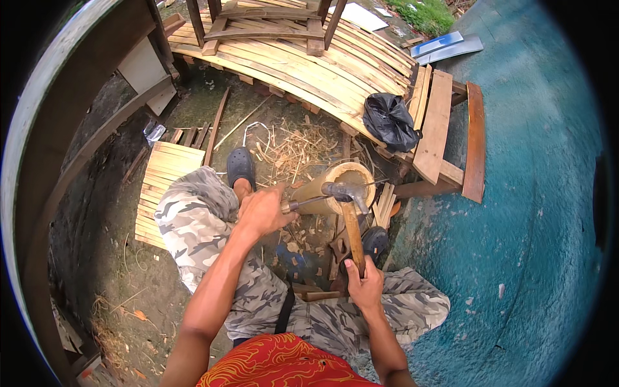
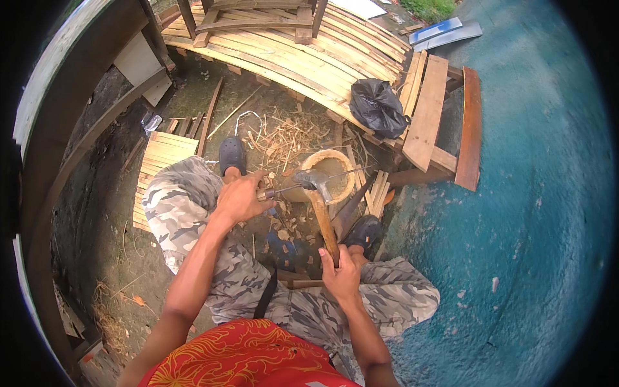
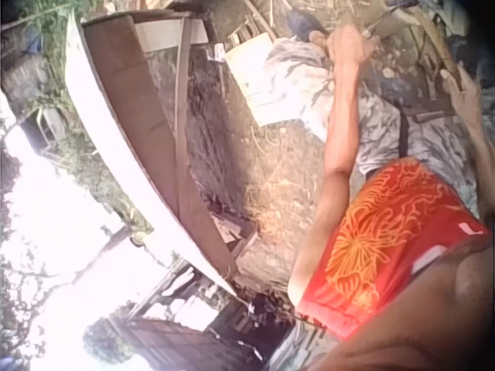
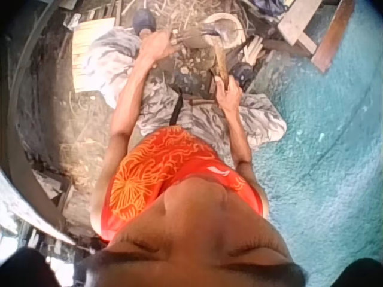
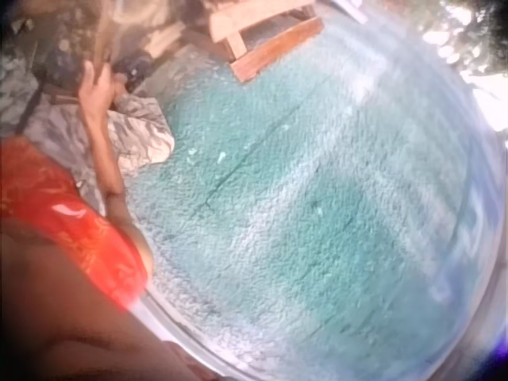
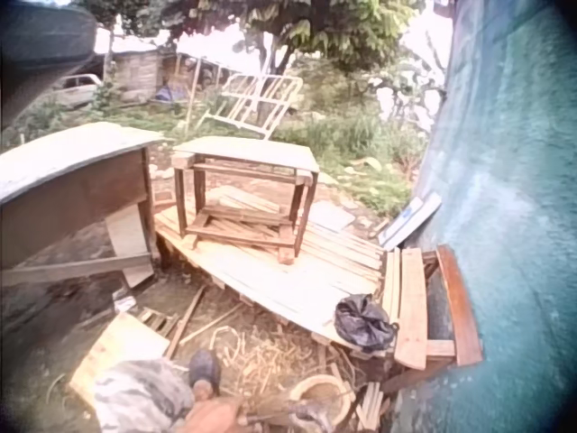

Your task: The person sits on the ground and uses a hammer and chisel to split a bamboo tube lengthwise. They repeatedly strike the chisel to deepen the cut, rotate the bamboo, and eventually split it into two halves.

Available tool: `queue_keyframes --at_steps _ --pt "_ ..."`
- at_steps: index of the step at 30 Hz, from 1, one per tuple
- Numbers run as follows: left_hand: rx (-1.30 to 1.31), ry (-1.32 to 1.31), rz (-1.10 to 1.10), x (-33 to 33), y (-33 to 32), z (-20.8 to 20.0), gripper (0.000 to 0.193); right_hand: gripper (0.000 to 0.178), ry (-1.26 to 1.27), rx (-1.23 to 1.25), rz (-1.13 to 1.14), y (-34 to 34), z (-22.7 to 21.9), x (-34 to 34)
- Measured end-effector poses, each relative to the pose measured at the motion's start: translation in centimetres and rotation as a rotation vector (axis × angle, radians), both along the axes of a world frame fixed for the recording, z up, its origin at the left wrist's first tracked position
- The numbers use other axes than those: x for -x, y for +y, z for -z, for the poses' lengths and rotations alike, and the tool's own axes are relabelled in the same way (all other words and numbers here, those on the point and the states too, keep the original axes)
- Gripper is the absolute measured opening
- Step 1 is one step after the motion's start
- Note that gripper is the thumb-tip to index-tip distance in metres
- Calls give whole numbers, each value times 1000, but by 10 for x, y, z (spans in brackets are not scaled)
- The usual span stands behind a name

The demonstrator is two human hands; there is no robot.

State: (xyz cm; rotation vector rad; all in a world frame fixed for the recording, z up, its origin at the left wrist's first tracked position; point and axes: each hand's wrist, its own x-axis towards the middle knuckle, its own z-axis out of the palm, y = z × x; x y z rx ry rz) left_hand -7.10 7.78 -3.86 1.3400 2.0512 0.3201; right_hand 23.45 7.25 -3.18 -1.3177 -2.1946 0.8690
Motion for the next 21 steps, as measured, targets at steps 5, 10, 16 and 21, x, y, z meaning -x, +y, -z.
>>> queue_keyframes --at_steps 5,10,16,21 --pt "-74 -7 4 0 -2 3 66 25 733 96 87 -4 -19 7" --pt "-90 -17 36 -1 -3 5 67 25 -75 80 -13 -9 10 22" --pt "-32 -31 12 0 3 5 68 24 35 111 13 -5 -5 21" --pt "-75 -66 2 -3 -4 7 70 24 753 72 63 -10 -12 8"
